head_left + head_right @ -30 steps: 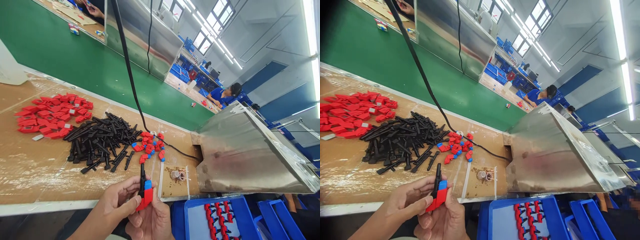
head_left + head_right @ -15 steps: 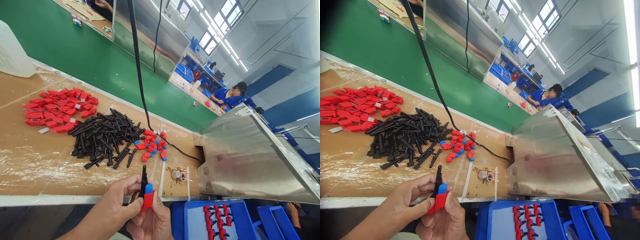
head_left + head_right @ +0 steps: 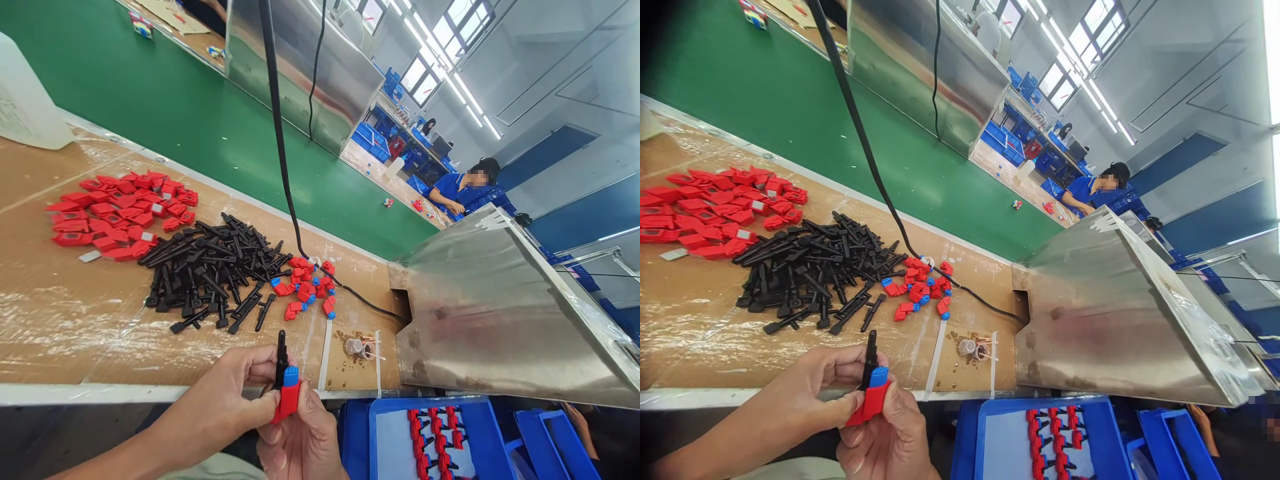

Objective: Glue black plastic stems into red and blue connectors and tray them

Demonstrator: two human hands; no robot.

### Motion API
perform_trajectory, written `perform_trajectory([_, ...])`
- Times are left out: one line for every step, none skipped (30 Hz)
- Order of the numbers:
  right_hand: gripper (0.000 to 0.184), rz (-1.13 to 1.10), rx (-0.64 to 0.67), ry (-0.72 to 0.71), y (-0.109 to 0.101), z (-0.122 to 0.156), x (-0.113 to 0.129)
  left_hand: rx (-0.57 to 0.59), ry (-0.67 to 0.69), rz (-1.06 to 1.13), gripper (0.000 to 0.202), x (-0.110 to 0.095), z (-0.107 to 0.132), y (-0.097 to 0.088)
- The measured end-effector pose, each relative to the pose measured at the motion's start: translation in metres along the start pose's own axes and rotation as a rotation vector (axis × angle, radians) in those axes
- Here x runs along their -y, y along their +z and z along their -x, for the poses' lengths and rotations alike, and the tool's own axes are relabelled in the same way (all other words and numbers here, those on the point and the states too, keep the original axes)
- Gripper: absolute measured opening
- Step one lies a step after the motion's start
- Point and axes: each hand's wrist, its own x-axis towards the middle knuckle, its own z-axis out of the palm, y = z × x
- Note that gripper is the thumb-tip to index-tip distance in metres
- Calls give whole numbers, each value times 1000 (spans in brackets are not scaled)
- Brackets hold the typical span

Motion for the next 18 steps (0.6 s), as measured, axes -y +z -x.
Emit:
perform_trajectory([57, 7, 11, 5, 0, 0, 0, 1, -29, 23, 18, 0, 0, -1])
perform_trajectory([57, 16, 26, 11, -1, 0, -1, 5, -58, 44, 18, 1, 0, -3])
perform_trajectory([57, 22, 38, 19, -1, 0, -1, 12, -82, 60, 18, 1, 1, -4])
perform_trajectory([56, 23, 45, 27, -2, 0, -1, 19, -96, 70, 17, 1, 1, -6])
perform_trajectory([55, 19, 45, 37, -2, 0, -2, 36, -102, 74, 16, 2, 2, -7])
perform_trajectory([55, 10, 42, 46, -2, 0, -2, 51, -97, 76, 14, 2, 2, -8])
perform_trajectory([54, -4, 39, 55, -1, 0, -2, 56, -92, 80, 12, 3, 3, -9])
perform_trajectory([53, -25, 38, 66, -1, 0, -2, 60, -87, 89, 13, 3, 3, -10])
perform_trajectory([53, -54, 42, 79, 0, 0, -2, 58, -83, 97, 15, 4, 3, -10])
perform_trajectory([53, -87, 52, 97, 0, 0, -1, 53, -79, 100, 17, 4, 4, -11])
perform_trajectory([53, -116, 64, 120, 1, 1, 0, 51, -73, 100, 18, 4, 4, -11])
perform_trajectory([54, -138, 77, 145, 2, 1, 1, 50, -63, 98, 19, 5, 5, -12])
perform_trajectory([56, -151, 88, 167, 2, 1, 2, 55, -51, 93, 20, 5, 6, -13])
perform_trajectory([57, -157, 96, 184, 3, 1, 3, 63, -38, 87, 22, 5, 6, -13])
perform_trajectory([58, -157, 100, 194, 3, 2, 4, 71, -25, 84, 24, 5, 7, -14])
perform_trajectory([58, -157, 102, 197, 3, 2, 5, 75, -16, 84, 25, 5, 7, -14])
perform_trajectory([57, -162, 104, 194, 3, 2, 5, 71, -11, 84, 25, 5, 7, -15])
perform_trajectory([56, -169, 105, 191, 3, 2, 6, 62, -3, 80, 24, 5, 7, -15])
